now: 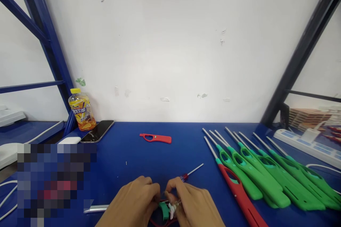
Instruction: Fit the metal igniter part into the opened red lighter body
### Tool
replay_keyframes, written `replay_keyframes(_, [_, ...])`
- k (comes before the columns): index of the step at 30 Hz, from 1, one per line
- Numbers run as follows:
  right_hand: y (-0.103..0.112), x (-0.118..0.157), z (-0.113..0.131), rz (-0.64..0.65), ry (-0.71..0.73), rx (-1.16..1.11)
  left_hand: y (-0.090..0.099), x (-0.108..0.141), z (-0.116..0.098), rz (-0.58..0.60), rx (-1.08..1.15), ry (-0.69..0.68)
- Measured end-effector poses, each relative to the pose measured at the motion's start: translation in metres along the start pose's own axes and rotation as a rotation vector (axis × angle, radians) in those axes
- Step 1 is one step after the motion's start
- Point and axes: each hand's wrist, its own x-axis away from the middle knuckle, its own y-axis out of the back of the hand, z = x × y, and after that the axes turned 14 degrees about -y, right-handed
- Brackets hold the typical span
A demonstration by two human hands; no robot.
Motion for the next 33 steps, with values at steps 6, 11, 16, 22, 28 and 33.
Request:
replay_keyframes(6, [0.006,0.001,-0.002,-0.023,0.016,-0.002,0.001,0.004,-0.004,-0.041,0.026,0.0])
replay_keyframes(11, [0.004,0.001,-0.004,-0.061,0.03,-0.006,-0.003,-0.004,-0.005,-0.08,0.06,-0.042])
replay_keyframes(16, [0.016,0.005,-0.005,-0.11,-0.064,-0.046,-0.004,-0.009,-0.002,-0.081,0.07,-0.091])
replay_keyframes(22, [0.031,0.016,-0.011,-0.202,-0.103,-0.035,-0.003,-0.01,0.001,-0.095,0.048,-0.133])
replay_keyframes(28, [0.029,0.012,-0.017,-0.167,-0.111,-0.059,-0.007,-0.011,0.002,-0.121,0.029,-0.155])
replay_keyframes(33, [0.032,0.005,-0.015,-0.067,-0.117,-0.101,-0.011,-0.01,0.004,-0.163,0.032,-0.201])
